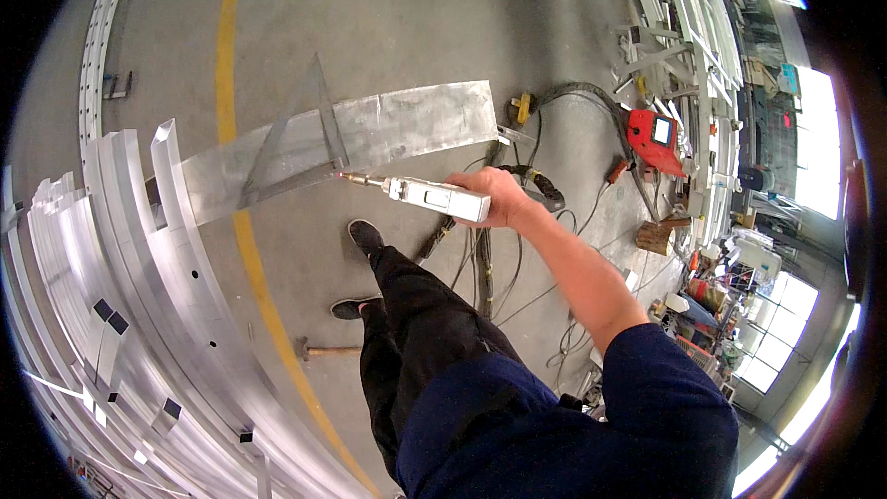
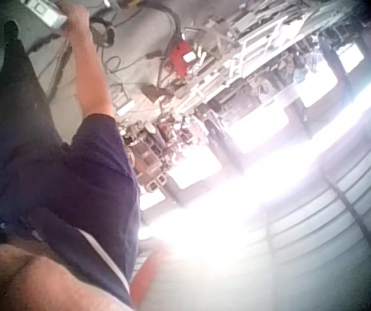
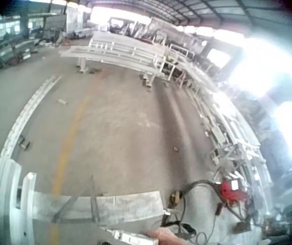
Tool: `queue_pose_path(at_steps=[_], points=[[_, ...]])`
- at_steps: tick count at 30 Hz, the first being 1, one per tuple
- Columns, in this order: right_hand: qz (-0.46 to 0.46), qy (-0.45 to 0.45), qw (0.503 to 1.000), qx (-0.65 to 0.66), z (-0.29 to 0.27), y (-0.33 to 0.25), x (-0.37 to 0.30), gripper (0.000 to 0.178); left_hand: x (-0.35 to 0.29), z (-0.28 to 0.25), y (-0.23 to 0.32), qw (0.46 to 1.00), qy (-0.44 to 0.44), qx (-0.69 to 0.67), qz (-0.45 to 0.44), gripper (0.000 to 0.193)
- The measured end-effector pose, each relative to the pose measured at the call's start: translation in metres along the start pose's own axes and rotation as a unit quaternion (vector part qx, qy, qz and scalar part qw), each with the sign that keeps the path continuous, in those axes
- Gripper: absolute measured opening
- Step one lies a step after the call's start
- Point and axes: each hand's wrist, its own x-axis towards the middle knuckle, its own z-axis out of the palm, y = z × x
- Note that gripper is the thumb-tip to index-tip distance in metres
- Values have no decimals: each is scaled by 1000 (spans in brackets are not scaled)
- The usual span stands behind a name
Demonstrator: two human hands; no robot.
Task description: The person uses a handheld welding tool to join aluminum frame pieces in a workshop. They position the pieces, weld along seams, and reposition the frames repeatedly to complete multiple joints.
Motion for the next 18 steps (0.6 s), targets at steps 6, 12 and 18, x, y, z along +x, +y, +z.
queue_pose_path(at_steps=[6, 12, 18], points=[[-158, -55, 976, 139, 12, 22, -10, 61, -5, 11, 58, 896, 132, -343, -250, 24], [-65, 22, 979, 189, 12, 22, -15, 57, 7, 7, 115, 856, 112, -382, -331, 30], [29, 95, 952, 289, 18, 11, -47, 54, 7, -1, 130, 829, 108, -381, -394, 25]])
